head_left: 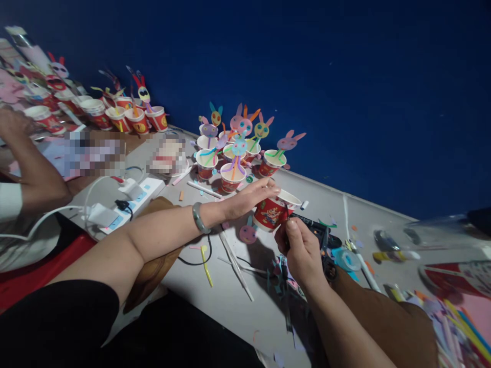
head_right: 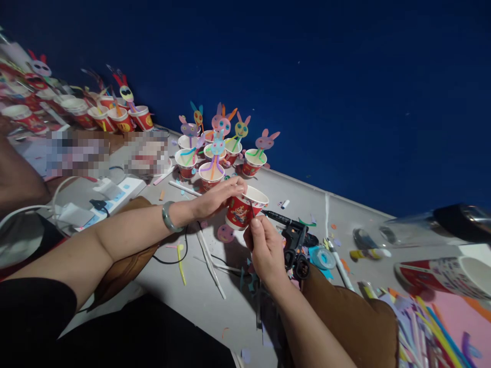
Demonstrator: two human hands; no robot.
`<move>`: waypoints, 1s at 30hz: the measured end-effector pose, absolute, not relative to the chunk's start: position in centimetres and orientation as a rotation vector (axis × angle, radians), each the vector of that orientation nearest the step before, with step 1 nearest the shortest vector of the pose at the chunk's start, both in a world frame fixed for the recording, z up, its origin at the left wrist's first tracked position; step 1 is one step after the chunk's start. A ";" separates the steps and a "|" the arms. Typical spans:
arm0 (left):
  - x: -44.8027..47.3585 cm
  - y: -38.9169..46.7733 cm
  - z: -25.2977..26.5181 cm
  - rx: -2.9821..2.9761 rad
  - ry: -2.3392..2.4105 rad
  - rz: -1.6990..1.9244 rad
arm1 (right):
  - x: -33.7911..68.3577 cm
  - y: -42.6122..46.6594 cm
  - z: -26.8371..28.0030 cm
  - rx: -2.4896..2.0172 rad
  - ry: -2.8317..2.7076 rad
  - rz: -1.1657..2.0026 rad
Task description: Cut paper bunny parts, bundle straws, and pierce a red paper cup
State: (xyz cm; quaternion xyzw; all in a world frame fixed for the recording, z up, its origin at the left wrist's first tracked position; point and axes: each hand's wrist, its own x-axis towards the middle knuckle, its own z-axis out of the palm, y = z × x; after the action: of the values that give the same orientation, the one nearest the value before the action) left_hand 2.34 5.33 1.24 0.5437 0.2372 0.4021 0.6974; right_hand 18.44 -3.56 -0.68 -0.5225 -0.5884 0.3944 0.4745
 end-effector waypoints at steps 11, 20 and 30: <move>2.7 5.6 1.3 1.148 0.559 0.941 | 18.4 -3.6 -0.9 -1.324 -1.419 0.990; 2.7 6.2 0.7 1.185 0.598 0.934 | 18.5 -3.4 -1.4 -1.305 -1.385 1.018; 2.2 5.9 0.8 1.340 0.550 0.909 | 18.5 -3.2 -1.7 -1.289 -1.364 1.044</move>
State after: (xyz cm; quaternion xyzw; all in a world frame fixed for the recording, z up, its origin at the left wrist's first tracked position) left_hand 2.24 5.91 0.81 0.5912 0.2428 0.4010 0.6563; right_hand 18.53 -3.15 -1.68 -0.5276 -0.5583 0.4274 0.4767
